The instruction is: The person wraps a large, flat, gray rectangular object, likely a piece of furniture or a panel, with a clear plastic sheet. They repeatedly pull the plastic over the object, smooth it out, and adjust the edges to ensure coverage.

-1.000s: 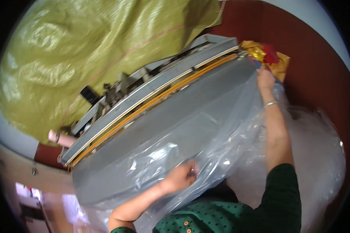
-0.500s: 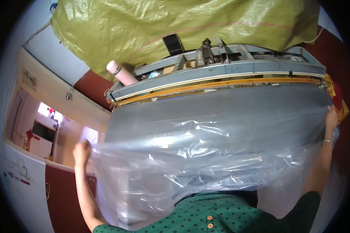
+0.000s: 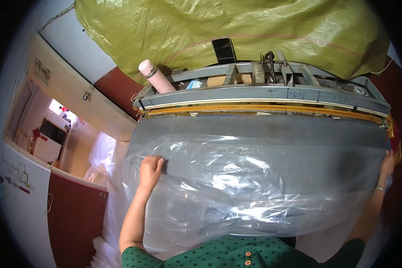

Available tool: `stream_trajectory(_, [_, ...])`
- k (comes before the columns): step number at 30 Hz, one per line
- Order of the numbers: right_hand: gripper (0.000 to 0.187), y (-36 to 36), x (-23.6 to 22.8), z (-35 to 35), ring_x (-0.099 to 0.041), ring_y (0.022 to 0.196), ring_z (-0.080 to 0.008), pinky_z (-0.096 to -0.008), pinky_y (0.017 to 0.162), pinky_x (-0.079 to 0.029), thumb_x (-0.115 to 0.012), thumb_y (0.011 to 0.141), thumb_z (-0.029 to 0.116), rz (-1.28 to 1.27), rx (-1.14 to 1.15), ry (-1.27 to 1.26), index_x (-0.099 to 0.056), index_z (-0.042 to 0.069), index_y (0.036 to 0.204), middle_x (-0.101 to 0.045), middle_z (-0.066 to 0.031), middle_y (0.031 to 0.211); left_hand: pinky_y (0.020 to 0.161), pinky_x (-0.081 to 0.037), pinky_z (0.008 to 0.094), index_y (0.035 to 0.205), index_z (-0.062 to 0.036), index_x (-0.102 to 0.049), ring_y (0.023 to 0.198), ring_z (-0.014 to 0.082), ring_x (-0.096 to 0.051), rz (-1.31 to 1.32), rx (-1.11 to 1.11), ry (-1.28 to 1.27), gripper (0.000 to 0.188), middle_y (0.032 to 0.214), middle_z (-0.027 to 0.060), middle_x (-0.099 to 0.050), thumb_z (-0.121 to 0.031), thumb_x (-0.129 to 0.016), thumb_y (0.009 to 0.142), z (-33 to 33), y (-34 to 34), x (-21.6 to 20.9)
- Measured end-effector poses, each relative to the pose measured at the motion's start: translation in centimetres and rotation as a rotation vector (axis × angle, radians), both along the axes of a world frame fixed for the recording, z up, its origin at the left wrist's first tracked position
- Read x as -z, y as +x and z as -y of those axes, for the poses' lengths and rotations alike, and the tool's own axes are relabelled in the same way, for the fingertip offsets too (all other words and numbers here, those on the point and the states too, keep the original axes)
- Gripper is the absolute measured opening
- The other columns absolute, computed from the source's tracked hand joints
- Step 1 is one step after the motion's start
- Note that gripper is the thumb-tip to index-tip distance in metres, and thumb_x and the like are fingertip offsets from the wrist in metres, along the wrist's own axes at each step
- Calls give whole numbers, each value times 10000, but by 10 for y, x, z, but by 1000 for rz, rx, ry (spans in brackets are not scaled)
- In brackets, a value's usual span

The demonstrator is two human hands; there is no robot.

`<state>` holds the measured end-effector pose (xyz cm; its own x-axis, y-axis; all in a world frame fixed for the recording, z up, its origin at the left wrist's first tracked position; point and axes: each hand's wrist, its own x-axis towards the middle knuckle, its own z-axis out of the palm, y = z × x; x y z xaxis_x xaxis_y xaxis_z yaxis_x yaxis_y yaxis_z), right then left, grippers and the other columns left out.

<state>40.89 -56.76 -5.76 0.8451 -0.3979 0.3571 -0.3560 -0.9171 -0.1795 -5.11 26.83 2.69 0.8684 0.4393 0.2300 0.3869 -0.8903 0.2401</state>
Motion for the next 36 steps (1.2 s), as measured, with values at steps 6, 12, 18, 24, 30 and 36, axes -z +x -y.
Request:
stream_trajectory(6, [417, 10, 4, 4, -523, 1004, -388, -443, 798, -420, -340, 928, 380, -21, -28, -33, -428, 138, 1256, -558, -187, 1109, 977, -330, 415, 1215, -6, -474, 1199, 340, -399, 40, 279, 88, 445, 1319, 163, -412, -202, -570, 827, 42, 34, 29])
stream_trajectory(12, [401, 19, 22, 41, -527, 983, -385, -421, 795, -417, -372, 919, 388, 121, -64, 12, -476, 125, 1204, -574, -179, 1074, 933, -362, 404, 1176, 11, -499, 1135, 341, -434, 68, 186, 46, 414, 1267, 164, -456, -183, -580, 818, 60, 19, 25])
stream_trajectory(18, [421, 15, 18, 69, -561, 885, -199, -307, 798, -417, -497, 879, 422, 395, -204, 488, -581, 35, 1022, -611, -93, 941, 664, -439, 398, 937, 4, -592, 733, 314, -548, 323, 62, 85, 199, 734, 142, -598, -79, -624, 759, 32, 57, 33])
stream_trajectory(24, [326, -25, -20, 58, -562, 808, -94, -230, 735, -444, -628, 828, 320, 642, -320, 1042, -621, 8, 921, -617, -25, 880, 695, -438, 390, 798, -3, -603, 781, 307, -536, 279, -13, -21, 106, 761, 126, -581, -59, -648, 720, 21, 68, 24])
stream_trajectory(30, [233, -12, -58, 128, -580, 745, -137, -254, 711, -468, -610, 828, 230, 685, -190, 1140, -658, 25, 928, -616, -21, 803, 687, -400, 345, 819, -10, -500, 719, 262, -489, 650, -54, -186, 103, 754, 134, -487, -105, -483, 857, 15, 103, 18])
stream_trajectory(36, [227, 23, -45, -63, -547, 736, -249, -380, 702, -437, -469, 882, 221, 821, -269, 447, -527, 6, 833, -581, -112, 795, 528, -309, 205, 804, -70, -464, 584, 64, -336, 1035, -202, -549, 130, 672, -30, -387, -164, -449, 894, -46, 128, -9])
